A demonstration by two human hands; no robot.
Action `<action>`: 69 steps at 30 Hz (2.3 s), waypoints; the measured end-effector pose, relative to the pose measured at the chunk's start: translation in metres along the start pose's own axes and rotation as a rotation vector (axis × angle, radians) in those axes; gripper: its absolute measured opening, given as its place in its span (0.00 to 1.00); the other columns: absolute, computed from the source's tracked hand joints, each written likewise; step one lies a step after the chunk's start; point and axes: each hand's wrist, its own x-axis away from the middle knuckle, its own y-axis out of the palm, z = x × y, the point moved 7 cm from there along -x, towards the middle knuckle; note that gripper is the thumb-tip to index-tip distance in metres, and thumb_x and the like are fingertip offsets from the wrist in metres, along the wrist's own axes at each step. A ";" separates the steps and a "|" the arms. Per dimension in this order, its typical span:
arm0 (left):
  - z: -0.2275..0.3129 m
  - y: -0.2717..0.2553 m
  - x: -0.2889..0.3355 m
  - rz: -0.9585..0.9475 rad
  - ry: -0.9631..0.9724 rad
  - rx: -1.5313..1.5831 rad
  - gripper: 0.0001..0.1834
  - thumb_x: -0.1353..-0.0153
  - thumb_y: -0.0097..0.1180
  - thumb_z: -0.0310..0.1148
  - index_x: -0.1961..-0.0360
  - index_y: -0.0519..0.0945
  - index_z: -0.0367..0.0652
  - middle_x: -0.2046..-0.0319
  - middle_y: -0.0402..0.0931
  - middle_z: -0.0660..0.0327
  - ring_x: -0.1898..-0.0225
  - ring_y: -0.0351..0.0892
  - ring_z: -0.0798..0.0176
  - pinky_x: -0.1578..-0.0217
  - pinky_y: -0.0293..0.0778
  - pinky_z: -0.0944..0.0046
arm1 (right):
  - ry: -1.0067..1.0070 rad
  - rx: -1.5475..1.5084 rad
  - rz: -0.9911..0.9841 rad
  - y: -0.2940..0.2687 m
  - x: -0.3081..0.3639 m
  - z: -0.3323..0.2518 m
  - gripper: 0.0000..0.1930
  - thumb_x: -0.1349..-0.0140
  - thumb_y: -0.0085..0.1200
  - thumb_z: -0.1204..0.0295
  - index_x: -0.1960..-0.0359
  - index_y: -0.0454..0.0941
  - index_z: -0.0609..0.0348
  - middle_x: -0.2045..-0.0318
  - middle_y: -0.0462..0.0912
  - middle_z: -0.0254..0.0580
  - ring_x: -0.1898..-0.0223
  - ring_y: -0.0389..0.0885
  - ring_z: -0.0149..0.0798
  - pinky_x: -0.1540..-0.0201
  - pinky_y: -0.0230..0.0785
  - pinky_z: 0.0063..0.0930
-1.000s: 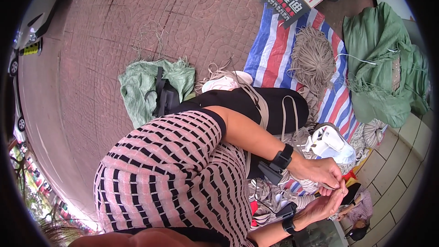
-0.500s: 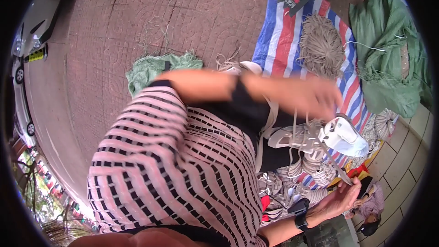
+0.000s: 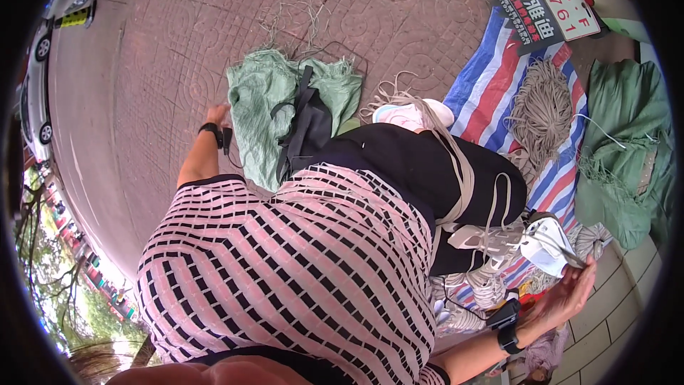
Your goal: Lacing several pairs of athletic shoes while sitting on a mat outdoors.
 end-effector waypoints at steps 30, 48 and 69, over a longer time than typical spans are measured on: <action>0.087 0.085 0.151 -0.963 -0.289 -0.470 0.34 0.51 0.64 0.41 0.49 0.68 0.27 0.60 0.74 0.36 0.69 0.81 0.49 0.61 0.80 0.61 | 0.039 -0.091 -0.085 0.016 0.038 0.024 0.14 0.34 0.47 0.70 0.57 0.75 0.71 0.66 0.72 0.34 0.70 0.60 0.23 0.65 0.55 0.19; 0.136 0.277 0.189 -1.161 0.689 -0.888 0.19 0.44 0.53 0.41 0.55 0.78 0.39 0.59 0.78 0.55 0.60 0.79 0.55 0.59 0.76 0.59 | 0.106 -0.005 -0.002 -0.010 0.072 0.066 0.12 0.35 0.47 0.71 0.59 0.76 0.71 0.66 0.75 0.35 0.72 0.60 0.24 0.68 0.54 0.19; 0.482 0.264 0.608 -0.909 1.974 -0.561 0.13 0.38 0.51 0.34 0.55 0.75 0.38 0.66 0.78 0.58 0.65 0.76 0.65 0.65 0.72 0.64 | -0.454 -0.298 0.391 -0.297 0.153 -0.173 0.13 0.32 0.39 0.70 0.54 0.69 0.69 0.85 0.53 0.30 0.83 0.47 0.26 0.75 0.49 0.21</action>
